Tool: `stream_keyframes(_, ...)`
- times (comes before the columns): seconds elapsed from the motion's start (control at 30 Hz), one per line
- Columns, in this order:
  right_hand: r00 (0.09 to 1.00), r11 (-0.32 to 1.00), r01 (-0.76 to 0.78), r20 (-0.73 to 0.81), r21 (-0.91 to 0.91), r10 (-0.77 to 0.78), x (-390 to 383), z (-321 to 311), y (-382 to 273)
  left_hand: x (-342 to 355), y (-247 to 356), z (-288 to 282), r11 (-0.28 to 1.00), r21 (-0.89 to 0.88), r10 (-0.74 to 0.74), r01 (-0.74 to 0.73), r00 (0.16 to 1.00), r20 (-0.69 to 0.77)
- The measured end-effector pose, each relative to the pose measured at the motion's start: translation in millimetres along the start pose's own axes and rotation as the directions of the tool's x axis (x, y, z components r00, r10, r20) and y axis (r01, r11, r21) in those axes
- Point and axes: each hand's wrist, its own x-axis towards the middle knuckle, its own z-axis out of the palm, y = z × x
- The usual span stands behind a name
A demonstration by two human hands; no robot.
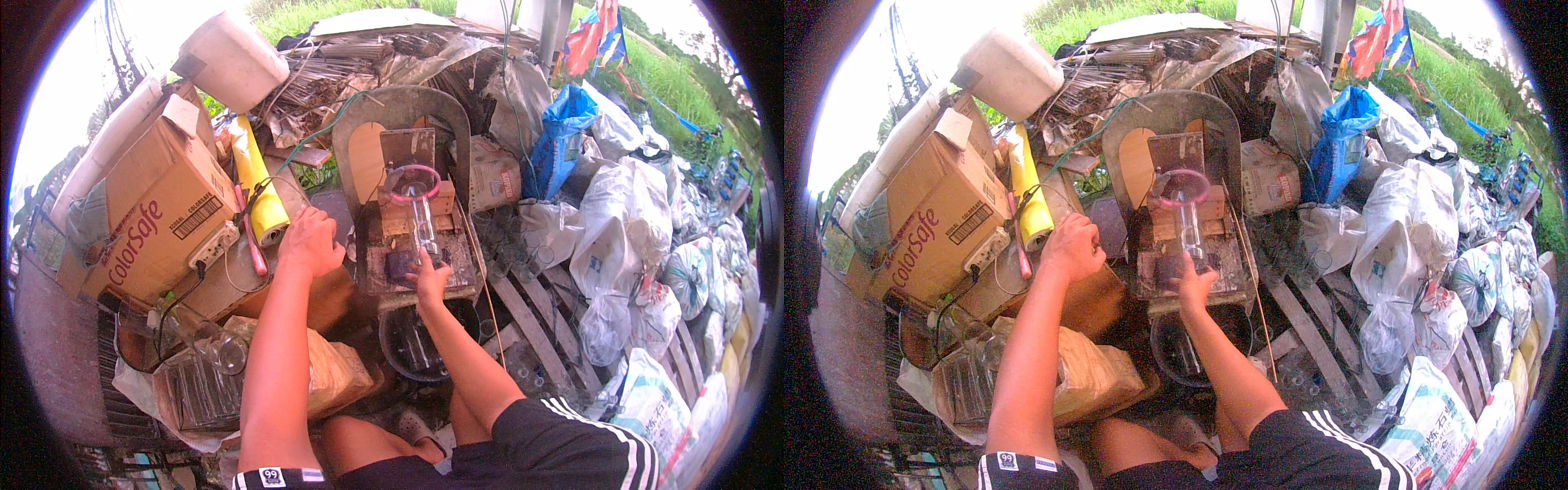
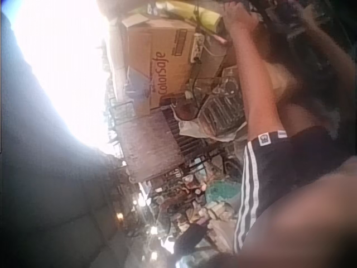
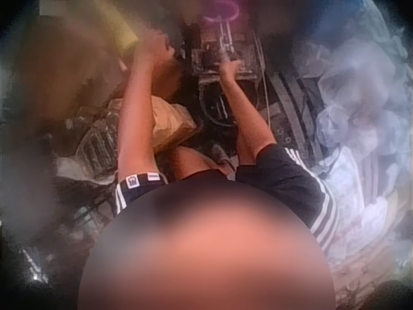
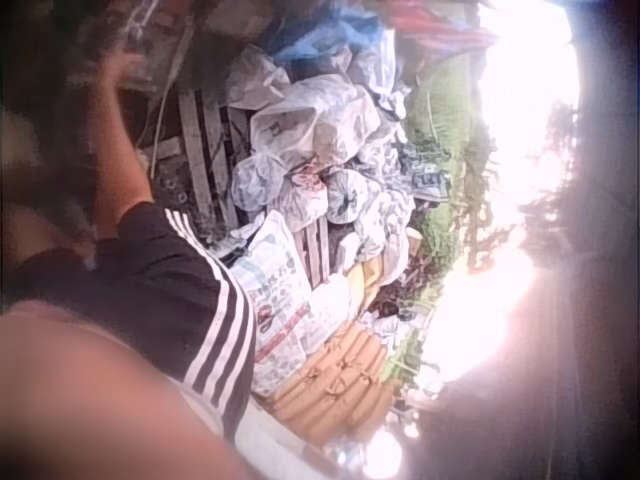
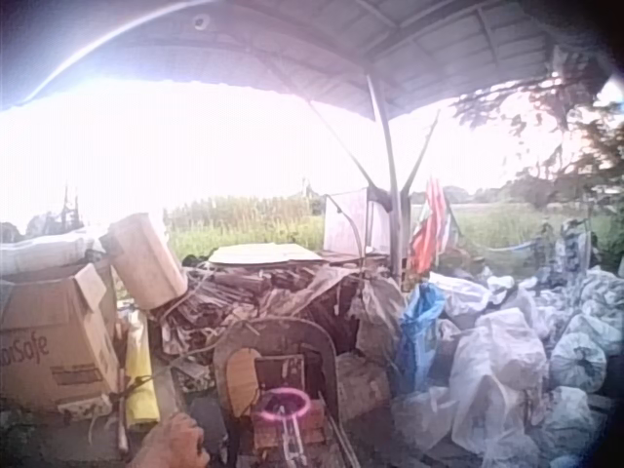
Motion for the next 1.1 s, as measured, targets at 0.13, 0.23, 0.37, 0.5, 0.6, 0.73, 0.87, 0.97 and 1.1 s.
stream_keyframes(0.13, 0.976, 0.986, -0.16, 0.155, 0.037, 0.152, 10.3, -6.1, 3.8, 0.9, -2.3, 2.7, 1.0, 0.0, 0.002, -0.002, 1.0, 0.005)
stream_keyframes(0.23, 0.955, 0.974, -0.224, 0.209, 0.046, 0.21, 10.0, -7.7, 5.2, 1.2, -5.2, 7.6, 0.999, 0.004, 0.052, -0.052, 0.995, -0.087)
stream_keyframes(0.37, 0.934, 0.958, -0.286, 0.227, 0.014, 0.276, 0.5, -10.4, -4.6, 0.2, -8.3, 13.3, 0.997, 0.001, 0.072, -0.073, 0.987, -0.145)
stream_keyframes(0.5, 0.938, 0.956, -0.293, 0.187, -0.025, 0.292, -2.9, -11.6, -11.0, 0.5, -9.3, 14.2, 0.997, -0.003, 0.07, -0.071, 0.989, -0.133)
stream_keyframes(0.6, 0.987, 0.987, -0.16, 0.01, -0.023, 0.16, 7.0, -6.8, -2.4, 0.1, -8.6, 13.6, 0.997, 0.003, 0.07, -0.071, 0.989, -0.133)
stream_keyframes(0.73, 0.99, 0.959, 0.13, -0.016, -0.251, -0.138, 15.7, -4.0, 19.6, -0.4, -7.0, 10.9, 0.997, 0.004, 0.081, -0.081, 0.986, -0.145)
stream_keyframes(0.87, 0.996, 0.989, 0.082, -0.021, -0.121, -0.085, 16.5, -2.4, 23.6, 0.2, -3.7, 4.2, 1.0, -0.016, 0.006, -0.006, 1.0, -0.022)
stream_keyframes(0.97, 1.0, 0.999, -0.02, -0.013, -0.029, 0.02, 13.1, -2.8, 16.6, 0.0, -0.6, -0.7, 1.0, -0.012, -0.006, 0.006, 1.0, 0.013)
stream_keyframes(1.1, 0.964, 0.975, -0.216, 0.148, -0.043, 0.22, 9.8, -7.7, 5.4, -0.2, 1.8, -3.7, 1.0, 0.004, -0.011, 0.011, 1.0, 0.023)
